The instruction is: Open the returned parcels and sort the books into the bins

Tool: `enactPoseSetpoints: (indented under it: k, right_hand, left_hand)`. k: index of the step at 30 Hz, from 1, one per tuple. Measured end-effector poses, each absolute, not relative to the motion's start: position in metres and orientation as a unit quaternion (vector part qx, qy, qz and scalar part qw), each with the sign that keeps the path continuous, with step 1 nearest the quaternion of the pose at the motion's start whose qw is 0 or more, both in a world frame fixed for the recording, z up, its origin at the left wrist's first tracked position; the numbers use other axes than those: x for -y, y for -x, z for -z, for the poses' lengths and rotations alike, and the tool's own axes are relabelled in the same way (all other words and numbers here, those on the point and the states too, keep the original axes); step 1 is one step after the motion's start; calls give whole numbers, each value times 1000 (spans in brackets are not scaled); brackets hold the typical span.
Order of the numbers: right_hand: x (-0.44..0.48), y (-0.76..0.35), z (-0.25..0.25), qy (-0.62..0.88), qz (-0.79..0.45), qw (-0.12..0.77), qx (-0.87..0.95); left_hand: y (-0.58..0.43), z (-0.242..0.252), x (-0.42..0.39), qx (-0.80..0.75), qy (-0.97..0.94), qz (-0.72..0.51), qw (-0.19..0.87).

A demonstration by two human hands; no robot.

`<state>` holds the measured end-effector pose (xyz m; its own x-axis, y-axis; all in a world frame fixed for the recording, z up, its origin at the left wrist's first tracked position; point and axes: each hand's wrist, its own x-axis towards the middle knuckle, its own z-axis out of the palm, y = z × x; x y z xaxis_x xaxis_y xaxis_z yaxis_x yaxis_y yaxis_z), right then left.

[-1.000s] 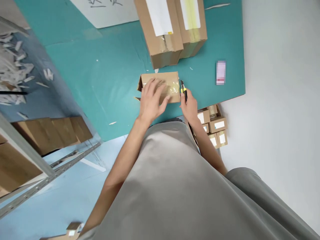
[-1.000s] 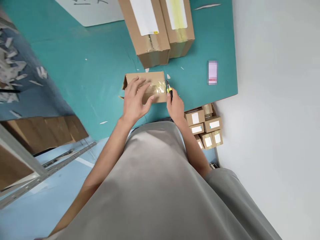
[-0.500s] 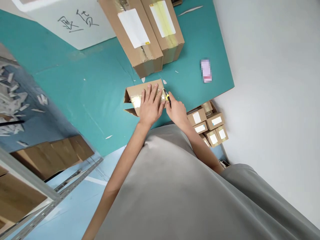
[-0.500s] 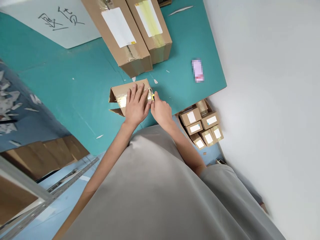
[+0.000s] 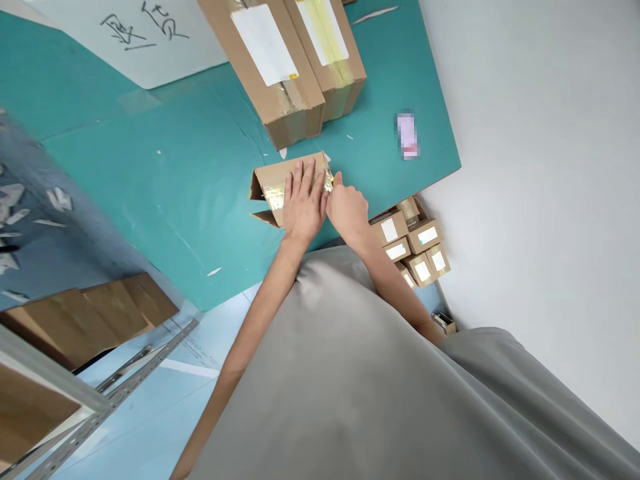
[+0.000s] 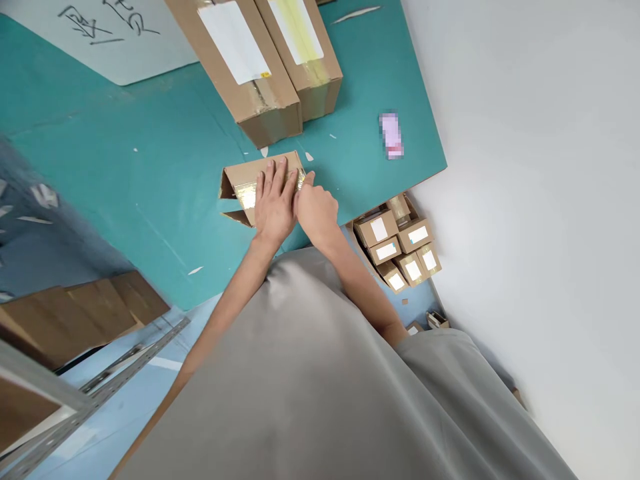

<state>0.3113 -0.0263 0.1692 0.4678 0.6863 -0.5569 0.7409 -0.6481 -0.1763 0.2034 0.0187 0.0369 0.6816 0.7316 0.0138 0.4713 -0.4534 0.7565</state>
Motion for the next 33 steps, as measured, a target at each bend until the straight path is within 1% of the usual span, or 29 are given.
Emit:
enactPoseSetpoints:
  k: [2,5,6,7,8,12,15,19,27,33]
  right_hand:
    - [31,-308,-177,-855,304,55,-416]
    - [35,-305,-183,-855,309,70,-410]
    - [36,-305,-183,-856,309,72,-408]
    - [36,-305,-183,-857,308,73,-406]
    - [35,-305,-183,-859,305,73,-406]
    - [41,-300,-183,-861,296,78,-407]
    - [52,-297,-187,-855,298,89,-415]
    - [62,-299,-189,-854,294,93,-418]
    - [40,-309,-184,-859,284,49,-423]
    - [30,-314,-174,-854,290,59,-428]
  left_hand:
    - [-205,-28,-17,-359,-852,-201,325]
    - [-208,-17,-15,-351,-887,-236,186]
    - [-209,-15,-15,-348,-890,-242,167]
    - [-209,-14,-14,-348,-888,-246,173]
    - [-210,-13,-14,-350,-881,-246,201]
    - [-209,-18,-13,-361,-829,-231,360]
    - [-208,-23,-12,-353,-803,-232,421]
    - [-208,-30,-13,-353,-795,-230,438]
    - [-208,-41,-13,-359,-772,-273,447]
    - [-206,-32,-13,-359,-765,-242,476]
